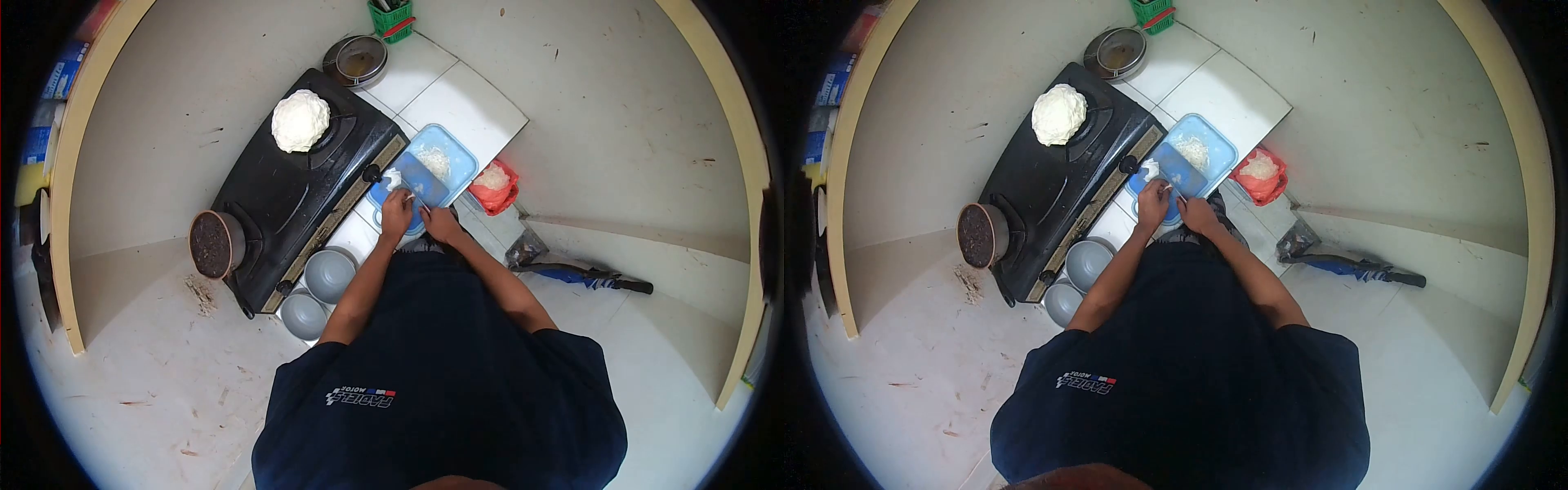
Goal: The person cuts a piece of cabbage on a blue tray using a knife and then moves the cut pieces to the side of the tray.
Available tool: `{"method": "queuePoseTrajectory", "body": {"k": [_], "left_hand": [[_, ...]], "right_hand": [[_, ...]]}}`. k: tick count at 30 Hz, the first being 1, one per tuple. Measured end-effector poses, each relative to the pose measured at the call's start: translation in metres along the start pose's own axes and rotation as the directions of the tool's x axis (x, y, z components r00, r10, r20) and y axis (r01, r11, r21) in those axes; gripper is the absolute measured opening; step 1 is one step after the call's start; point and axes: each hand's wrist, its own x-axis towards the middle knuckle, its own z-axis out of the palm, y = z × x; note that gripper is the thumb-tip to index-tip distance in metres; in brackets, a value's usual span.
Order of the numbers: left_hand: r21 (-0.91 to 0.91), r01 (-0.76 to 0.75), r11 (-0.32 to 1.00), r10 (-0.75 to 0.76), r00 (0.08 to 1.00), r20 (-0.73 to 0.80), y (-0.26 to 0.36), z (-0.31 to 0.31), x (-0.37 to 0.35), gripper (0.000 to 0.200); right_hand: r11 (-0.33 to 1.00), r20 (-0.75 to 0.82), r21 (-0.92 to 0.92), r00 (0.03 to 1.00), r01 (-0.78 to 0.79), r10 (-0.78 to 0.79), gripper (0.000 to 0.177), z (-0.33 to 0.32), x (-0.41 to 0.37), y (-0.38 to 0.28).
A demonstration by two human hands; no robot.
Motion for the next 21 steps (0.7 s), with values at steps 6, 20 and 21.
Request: {"method": "queuePoseTrajectory", "body": {"k": [6,20,21], "left_hand": [[0.064,-0.053,0.997,0.053,0.999,-0.005,-0.002,-0.001,-0.001,0.011],[0.071,-0.060,0.996,0.062,0.998,-0.032,-0.002,0.001,-0.002,0.010],[0.064,-0.066,0.996,0.068,0.997,-0.028,-0.003,0.001,-0.002,0.011]], "right_hand": [[0.999,-0.010,0.024,1.000,0.025,-0.025,0.051,-0.009,-0.015,0.000],[1.000,-0.025,-0.016,0.999,0.026,-0.026,0.050,-0.001,-0.024,0.016],[1.000,-0.026,-0.017,0.999,0.026,-0.026,0.050,-0.004,-0.022,0.014]]}}
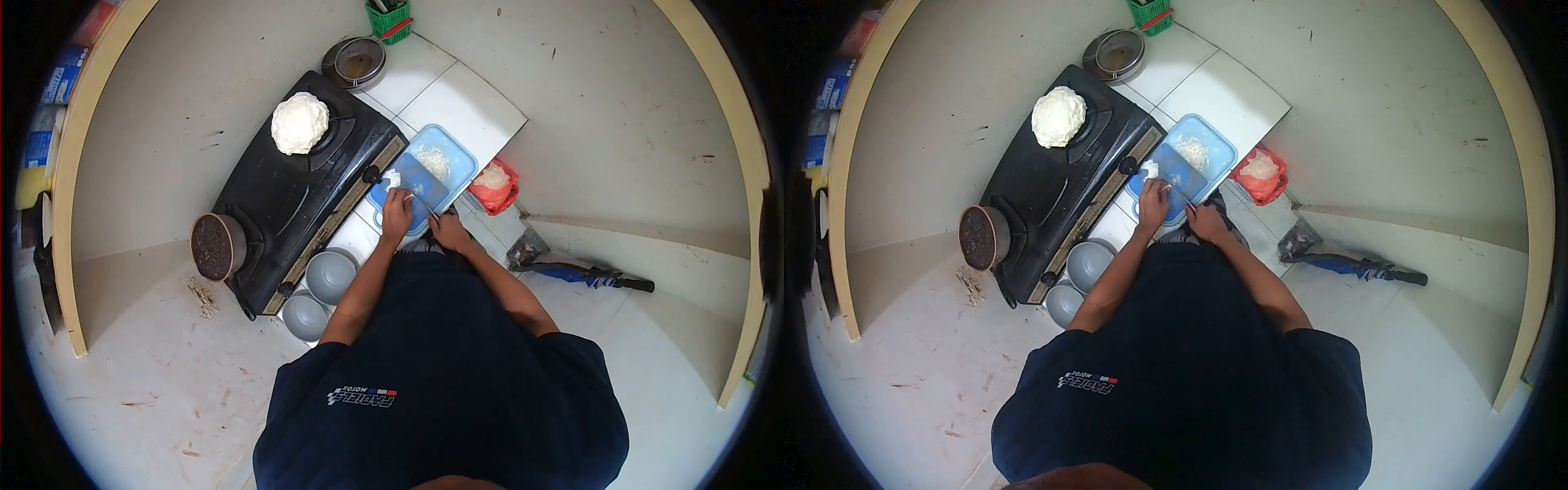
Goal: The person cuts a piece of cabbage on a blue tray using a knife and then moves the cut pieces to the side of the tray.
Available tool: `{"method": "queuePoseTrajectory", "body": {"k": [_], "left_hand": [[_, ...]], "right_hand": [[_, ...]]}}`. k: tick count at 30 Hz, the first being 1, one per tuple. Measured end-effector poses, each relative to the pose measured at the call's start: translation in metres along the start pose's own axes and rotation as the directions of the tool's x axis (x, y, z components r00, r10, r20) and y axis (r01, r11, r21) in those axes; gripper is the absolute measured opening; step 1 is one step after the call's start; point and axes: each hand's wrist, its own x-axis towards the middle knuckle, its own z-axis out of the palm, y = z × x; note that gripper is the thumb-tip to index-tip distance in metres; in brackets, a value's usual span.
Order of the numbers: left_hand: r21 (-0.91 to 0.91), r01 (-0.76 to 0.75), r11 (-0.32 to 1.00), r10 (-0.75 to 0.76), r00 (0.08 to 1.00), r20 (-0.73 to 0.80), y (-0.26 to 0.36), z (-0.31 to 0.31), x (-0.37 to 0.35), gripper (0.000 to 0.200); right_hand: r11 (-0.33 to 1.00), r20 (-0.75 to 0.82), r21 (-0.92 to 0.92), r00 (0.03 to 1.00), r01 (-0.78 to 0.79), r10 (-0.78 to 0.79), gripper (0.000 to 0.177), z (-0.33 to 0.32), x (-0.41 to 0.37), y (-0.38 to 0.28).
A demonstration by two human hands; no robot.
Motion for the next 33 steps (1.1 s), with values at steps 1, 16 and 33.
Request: {"method": "queuePoseTrajectory", "body": {"k": [1,16,33], "left_hand": [[-0.001,0.000,1.000,0.000,1.000,0.001,-0.001,0.001,0.000,0.011],[-0.020,0.002,1.000,-0.002,1.000,0.023,0.003,-0.002,0.001,0.013],[-0.033,-0.010,0.999,0.011,1.000,0.011,0.003,-0.002,0.001,0.011]], "right_hand": [[0.999,-0.002,0.014,0.999,-0.036,0.036,0.048,-0.002,0.003,-0.003],[0.999,-0.013,0.053,1.000,-0.009,0.010,0.049,0.001,0.002,-0.005],[0.999,0.019,0.048,1.000,0.007,-0.008,0.052,-0.001,0.012,-0.016]]}}
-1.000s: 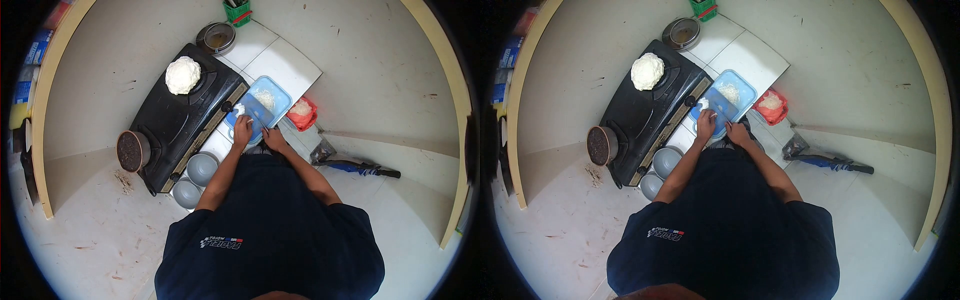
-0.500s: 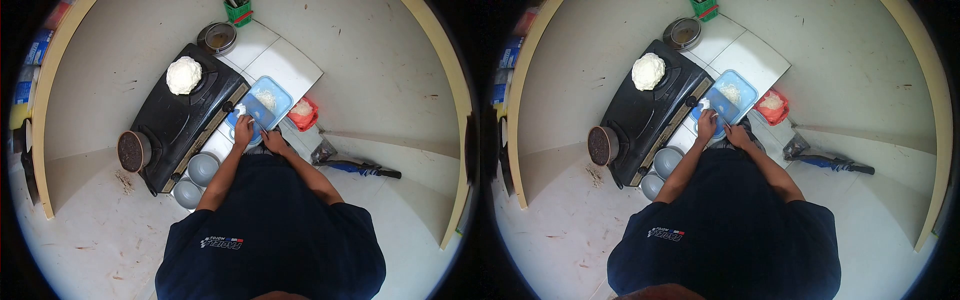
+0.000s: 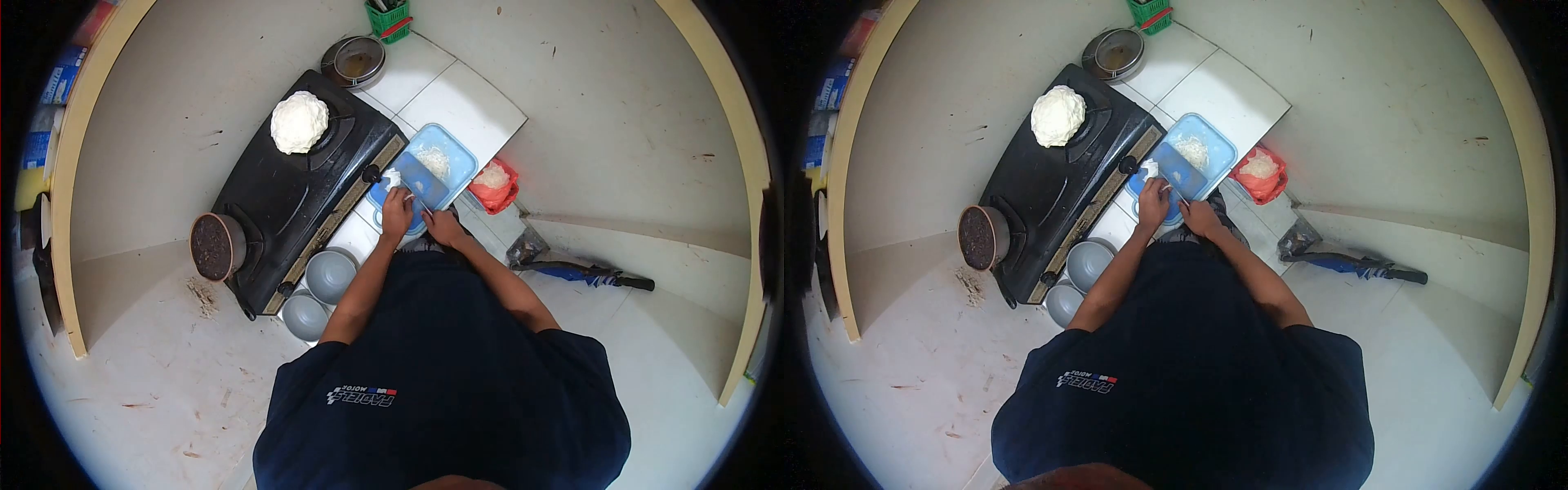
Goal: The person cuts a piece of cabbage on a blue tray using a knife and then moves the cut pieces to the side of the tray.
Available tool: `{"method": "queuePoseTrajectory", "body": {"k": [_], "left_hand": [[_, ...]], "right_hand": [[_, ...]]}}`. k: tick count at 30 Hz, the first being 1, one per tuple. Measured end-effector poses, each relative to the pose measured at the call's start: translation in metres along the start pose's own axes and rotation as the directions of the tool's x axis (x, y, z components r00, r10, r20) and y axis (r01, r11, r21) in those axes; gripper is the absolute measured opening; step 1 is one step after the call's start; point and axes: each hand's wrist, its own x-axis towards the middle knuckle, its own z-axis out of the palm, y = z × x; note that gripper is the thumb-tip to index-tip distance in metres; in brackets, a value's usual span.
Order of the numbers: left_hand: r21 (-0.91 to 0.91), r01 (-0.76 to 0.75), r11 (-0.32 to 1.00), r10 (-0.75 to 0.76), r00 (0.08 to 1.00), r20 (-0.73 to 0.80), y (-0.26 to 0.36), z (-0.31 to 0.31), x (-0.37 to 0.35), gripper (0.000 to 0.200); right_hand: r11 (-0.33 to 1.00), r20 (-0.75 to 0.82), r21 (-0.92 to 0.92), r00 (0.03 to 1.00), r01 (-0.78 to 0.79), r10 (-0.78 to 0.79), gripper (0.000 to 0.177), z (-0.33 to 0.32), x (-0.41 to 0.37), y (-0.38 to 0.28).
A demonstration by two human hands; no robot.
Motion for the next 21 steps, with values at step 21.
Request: {"method": "queuePoseTrajectory", "body": {"k": [21], "left_hand": [[0.050,-0.051,0.997,0.047,0.996,0.076,-0.006,-0.004,0.000,0.014]], "right_hand": [[0.997,0.020,-0.061,0.999,-0.038,0.040,0.055,0.012,-0.005,0.019]]}}
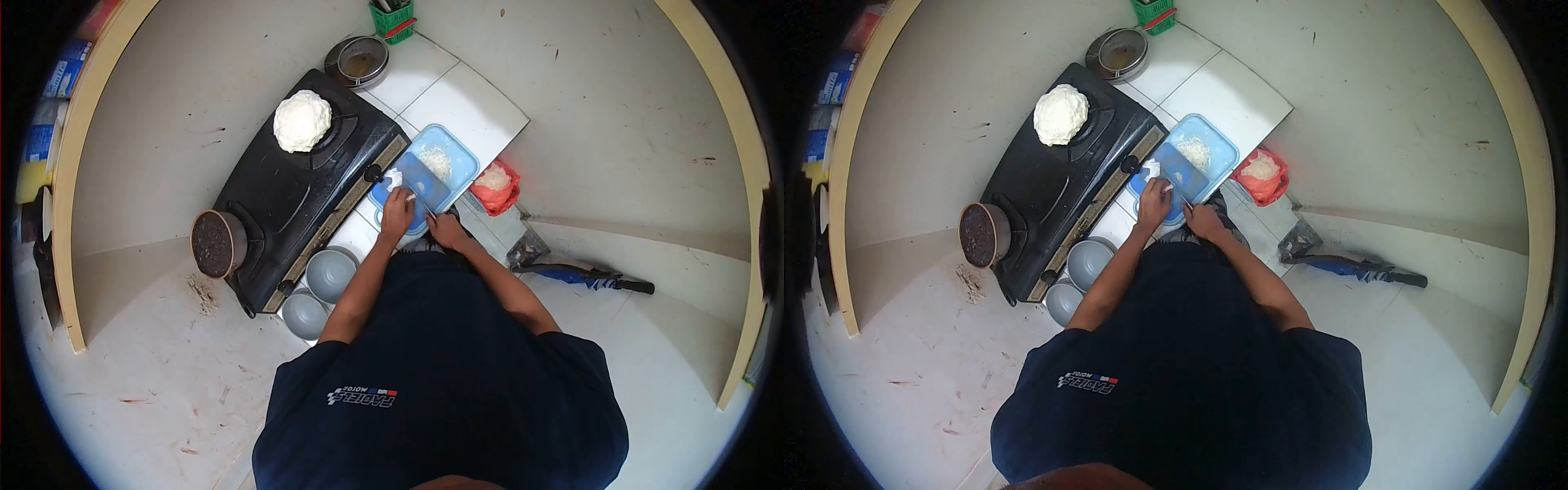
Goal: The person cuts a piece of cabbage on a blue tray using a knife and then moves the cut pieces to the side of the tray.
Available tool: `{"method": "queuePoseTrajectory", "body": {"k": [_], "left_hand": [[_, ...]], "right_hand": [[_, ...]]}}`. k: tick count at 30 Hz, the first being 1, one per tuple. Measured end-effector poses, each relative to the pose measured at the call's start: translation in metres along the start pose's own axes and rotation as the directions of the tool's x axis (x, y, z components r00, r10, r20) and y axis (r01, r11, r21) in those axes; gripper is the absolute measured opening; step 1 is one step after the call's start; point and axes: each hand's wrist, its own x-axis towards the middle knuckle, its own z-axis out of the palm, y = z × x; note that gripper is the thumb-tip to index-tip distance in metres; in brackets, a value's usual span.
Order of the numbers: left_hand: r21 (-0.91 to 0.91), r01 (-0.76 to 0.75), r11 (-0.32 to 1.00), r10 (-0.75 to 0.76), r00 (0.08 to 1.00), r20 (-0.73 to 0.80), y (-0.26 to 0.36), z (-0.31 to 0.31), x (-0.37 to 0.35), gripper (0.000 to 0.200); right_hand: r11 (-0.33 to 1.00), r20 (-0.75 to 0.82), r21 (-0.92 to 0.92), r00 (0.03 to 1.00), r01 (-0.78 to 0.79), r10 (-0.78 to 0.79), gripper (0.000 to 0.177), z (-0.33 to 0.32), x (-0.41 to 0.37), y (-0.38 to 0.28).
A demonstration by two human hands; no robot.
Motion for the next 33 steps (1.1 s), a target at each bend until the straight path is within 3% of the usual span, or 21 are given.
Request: {"method": "queuePoseTrajectory", "body": {"k": [3,5,15,18,33], "left_hand": [[-0.054,0.032,0.998,-0.032,0.999,-0.001,0.002,-0.001,-0.003,0.016],[-0.054,0.031,0.998,-0.032,0.999,-0.009,0.001,0.001,-0.004,0.017],[-0.011,0.056,0.998,-0.056,0.998,-0.016,0.002,0.001,-0.002,0.016],[-0.033,0.090,0.995,-0.091,0.996,-0.014,0.004,0.001,-0.002,0.016],[-0.017,0.055,0.998,-0.055,0.998,-0.026,0.004,0.001,-0.001,0.016]], "right_hand": [[0.999,0.059,0.014,0.997,-0.043,0.042,0.053,-0.011,0.009,-0.016],[1.000,-0.022,0.020,1.000,-0.011,0.011,0.050,-0.007,0.010,-0.017],[0.999,-0.049,0.003,0.998,0.036,-0.036,0.055,0.001,0.001,0.004],[0.998,0.016,0.041,0.999,-0.037,0.037,0.052,-0.014,-0.004,-0.012],[0.997,-0.031,0.078,0.999,0.015,-0.012,0.054,-0.017,-0.004,-0.017]]}}
